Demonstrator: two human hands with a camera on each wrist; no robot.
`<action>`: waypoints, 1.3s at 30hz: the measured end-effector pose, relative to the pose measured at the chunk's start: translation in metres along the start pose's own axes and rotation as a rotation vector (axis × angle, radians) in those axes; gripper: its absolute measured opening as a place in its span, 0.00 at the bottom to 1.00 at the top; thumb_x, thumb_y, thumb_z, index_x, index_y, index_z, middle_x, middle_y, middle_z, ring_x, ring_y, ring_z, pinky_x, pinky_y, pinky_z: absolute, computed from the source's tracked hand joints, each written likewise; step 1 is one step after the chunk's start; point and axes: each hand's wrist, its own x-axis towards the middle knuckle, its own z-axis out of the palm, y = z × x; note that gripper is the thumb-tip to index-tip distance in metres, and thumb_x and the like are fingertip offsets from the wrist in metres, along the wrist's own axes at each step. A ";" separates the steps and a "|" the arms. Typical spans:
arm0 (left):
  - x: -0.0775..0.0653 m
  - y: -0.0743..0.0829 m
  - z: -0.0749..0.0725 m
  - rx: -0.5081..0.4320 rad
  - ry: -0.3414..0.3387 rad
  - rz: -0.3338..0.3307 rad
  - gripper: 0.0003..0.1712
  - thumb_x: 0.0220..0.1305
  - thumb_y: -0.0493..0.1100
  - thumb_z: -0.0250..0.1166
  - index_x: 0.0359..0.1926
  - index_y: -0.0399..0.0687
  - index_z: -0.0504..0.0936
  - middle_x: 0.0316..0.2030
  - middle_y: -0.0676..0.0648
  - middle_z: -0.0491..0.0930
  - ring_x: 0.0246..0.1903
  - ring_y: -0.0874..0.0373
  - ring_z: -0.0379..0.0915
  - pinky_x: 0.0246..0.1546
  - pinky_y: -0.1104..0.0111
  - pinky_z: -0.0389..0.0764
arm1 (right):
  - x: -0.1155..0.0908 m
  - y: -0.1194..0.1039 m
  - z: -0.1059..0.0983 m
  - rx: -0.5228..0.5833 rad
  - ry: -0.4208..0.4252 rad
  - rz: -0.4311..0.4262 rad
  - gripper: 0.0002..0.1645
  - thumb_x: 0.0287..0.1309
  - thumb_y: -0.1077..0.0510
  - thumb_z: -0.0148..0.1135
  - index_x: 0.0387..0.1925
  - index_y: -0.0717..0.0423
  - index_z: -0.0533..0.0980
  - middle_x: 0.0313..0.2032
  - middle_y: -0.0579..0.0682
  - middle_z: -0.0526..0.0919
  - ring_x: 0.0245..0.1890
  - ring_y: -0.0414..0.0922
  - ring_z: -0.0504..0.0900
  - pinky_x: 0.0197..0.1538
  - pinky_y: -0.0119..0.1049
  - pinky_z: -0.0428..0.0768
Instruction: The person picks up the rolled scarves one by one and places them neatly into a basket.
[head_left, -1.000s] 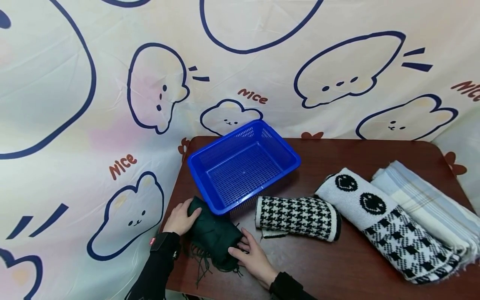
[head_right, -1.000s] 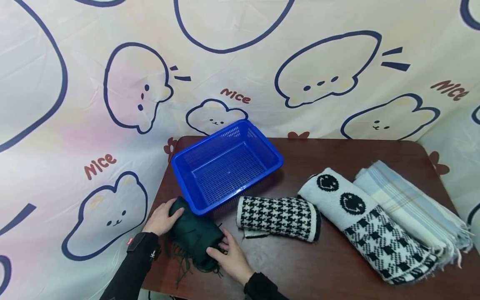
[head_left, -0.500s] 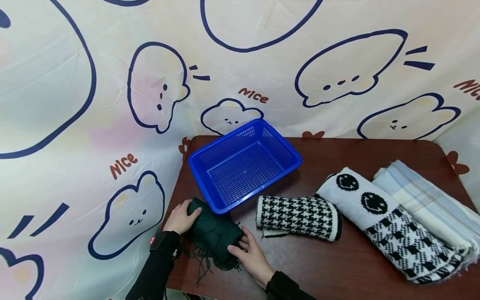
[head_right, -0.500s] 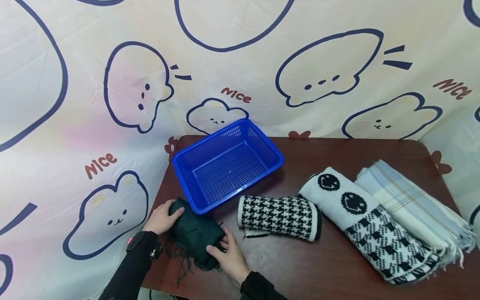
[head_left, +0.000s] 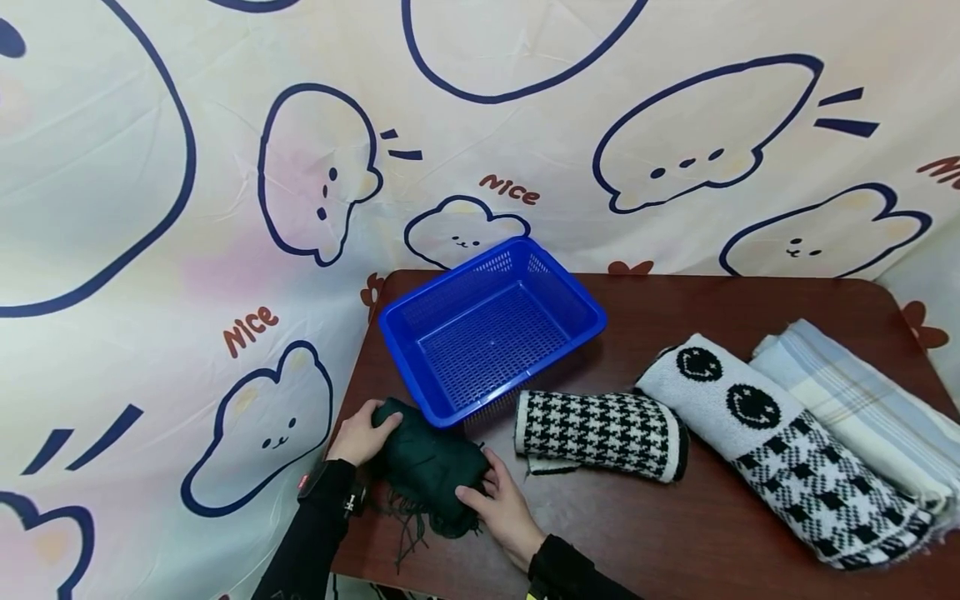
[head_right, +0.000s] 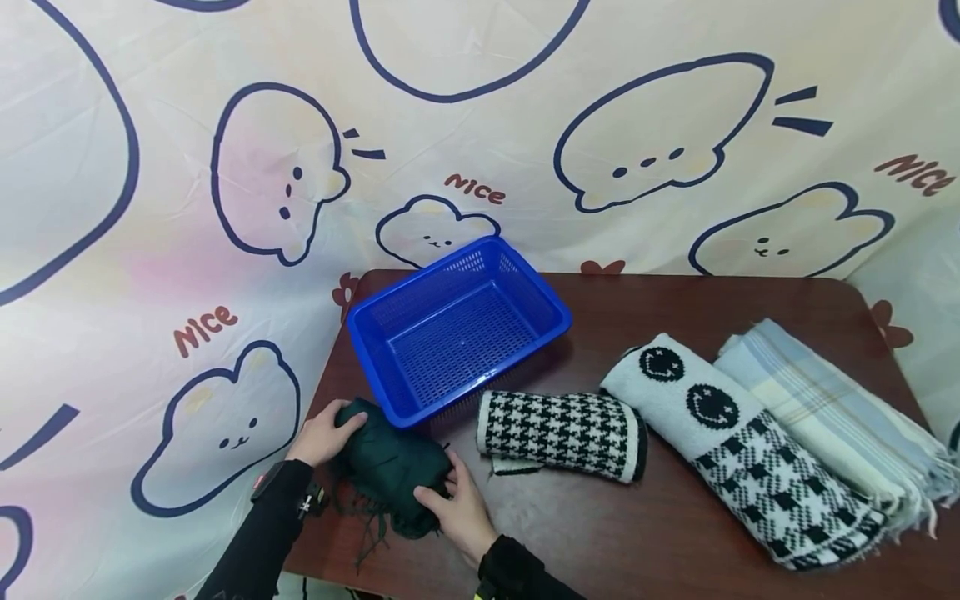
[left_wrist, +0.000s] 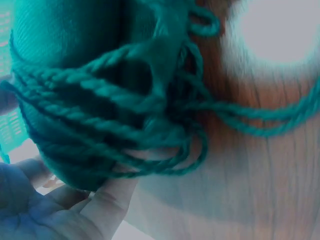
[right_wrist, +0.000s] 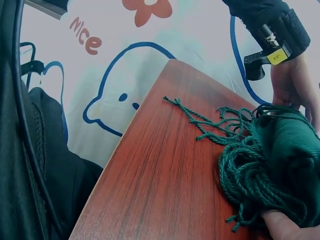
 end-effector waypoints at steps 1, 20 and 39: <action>0.000 -0.001 0.000 -0.011 -0.002 -0.009 0.35 0.68 0.62 0.55 0.66 0.44 0.67 0.61 0.33 0.70 0.59 0.36 0.68 0.57 0.46 0.69 | 0.001 0.000 0.000 0.005 0.000 0.000 0.55 0.64 0.49 0.61 0.76 0.53 0.36 0.70 0.72 0.48 0.69 0.67 0.52 0.60 0.56 0.71; -0.006 -0.008 0.001 -0.168 -0.043 -0.072 0.28 0.72 0.56 0.52 0.66 0.47 0.67 0.66 0.36 0.65 0.64 0.37 0.62 0.61 0.44 0.65 | 0.005 0.002 0.005 0.034 0.024 -0.011 0.53 0.64 0.47 0.61 0.76 0.50 0.39 0.71 0.71 0.45 0.71 0.68 0.47 0.62 0.55 0.69; -0.018 -0.007 -0.005 -0.518 -0.122 -0.163 0.24 0.74 0.49 0.51 0.66 0.45 0.68 0.65 0.38 0.65 0.52 0.48 0.65 0.47 0.62 0.70 | 0.005 0.006 0.001 0.172 0.002 -0.014 0.50 0.65 0.50 0.60 0.77 0.49 0.42 0.72 0.70 0.47 0.69 0.63 0.57 0.61 0.52 0.73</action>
